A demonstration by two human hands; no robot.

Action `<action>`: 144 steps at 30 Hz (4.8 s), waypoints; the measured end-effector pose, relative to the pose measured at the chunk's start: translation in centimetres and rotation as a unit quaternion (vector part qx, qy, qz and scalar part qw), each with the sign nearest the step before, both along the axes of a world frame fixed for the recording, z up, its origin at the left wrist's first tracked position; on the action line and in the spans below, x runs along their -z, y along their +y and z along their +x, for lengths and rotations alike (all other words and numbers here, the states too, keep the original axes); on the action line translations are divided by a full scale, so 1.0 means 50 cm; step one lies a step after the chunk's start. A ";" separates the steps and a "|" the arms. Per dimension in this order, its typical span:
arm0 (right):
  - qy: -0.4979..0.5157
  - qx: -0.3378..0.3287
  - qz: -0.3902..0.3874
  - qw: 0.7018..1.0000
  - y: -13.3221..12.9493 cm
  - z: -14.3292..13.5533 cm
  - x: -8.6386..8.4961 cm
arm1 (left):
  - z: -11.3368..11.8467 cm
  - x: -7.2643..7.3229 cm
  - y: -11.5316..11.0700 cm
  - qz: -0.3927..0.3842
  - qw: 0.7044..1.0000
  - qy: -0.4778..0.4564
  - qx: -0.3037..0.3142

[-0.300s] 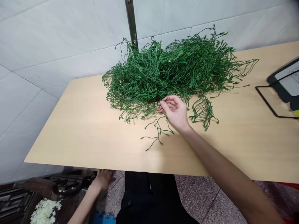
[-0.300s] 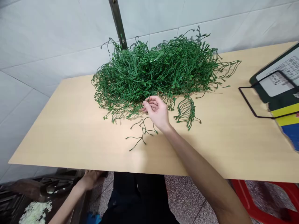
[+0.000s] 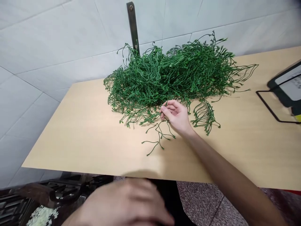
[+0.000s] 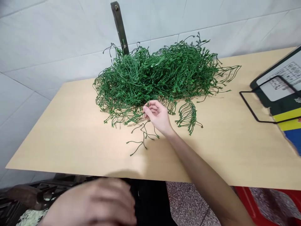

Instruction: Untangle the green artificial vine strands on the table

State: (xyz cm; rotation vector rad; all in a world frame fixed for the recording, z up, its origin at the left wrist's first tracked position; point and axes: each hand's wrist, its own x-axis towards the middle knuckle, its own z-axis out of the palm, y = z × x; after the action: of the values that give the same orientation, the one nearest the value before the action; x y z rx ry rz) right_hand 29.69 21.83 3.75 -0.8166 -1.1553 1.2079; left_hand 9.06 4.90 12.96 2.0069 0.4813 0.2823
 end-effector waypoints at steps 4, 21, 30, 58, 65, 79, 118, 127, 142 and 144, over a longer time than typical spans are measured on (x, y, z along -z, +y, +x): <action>-0.004 -0.038 0.000 0.999 -0.003 0.004 -0.005 | 0.076 0.003 0.196 0.149 0.918 -0.155 -0.334; -0.001 0.060 -0.028 0.998 0.017 0.021 0.011 | 0.082 0.213 0.376 0.274 0.885 -0.043 -0.374; -0.032 0.055 -0.023 0.998 0.017 0.021 0.011 | 0.079 0.205 0.369 0.242 0.891 -0.069 -0.378; -0.111 -0.047 -0.042 0.992 0.017 0.025 0.014 | 0.077 0.207 0.378 0.196 0.898 -0.140 -0.369; -0.158 -0.052 0.000 0.986 0.013 0.024 0.004 | 0.074 0.210 0.380 0.186 0.897 -0.155 -0.370; -0.146 -0.146 -0.062 0.976 0.014 0.037 -0.007 | 0.065 0.188 0.373 0.081 0.955 -0.092 -0.271; -0.209 -0.099 0.060 0.971 0.012 0.021 0.011 | 0.067 0.195 0.374 0.082 0.958 -0.100 -0.256; -0.203 -0.114 0.062 0.970 0.012 0.027 0.020 | 0.067 0.203 0.380 0.081 0.947 -0.130 -0.283; -0.159 -0.042 0.024 0.986 0.007 0.017 0.015 | 0.076 0.200 0.380 -0.080 0.889 -0.225 -0.391; -0.136 -0.042 0.003 0.990 0.010 0.018 0.016 | 0.075 0.199 0.380 -0.085 0.890 -0.217 -0.392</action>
State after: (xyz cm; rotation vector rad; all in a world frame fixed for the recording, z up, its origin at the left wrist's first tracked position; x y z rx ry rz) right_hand 30.61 22.34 2.96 -0.9574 -1.4256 1.1857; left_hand 12.83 23.90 3.03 1.4244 0.9687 1.1170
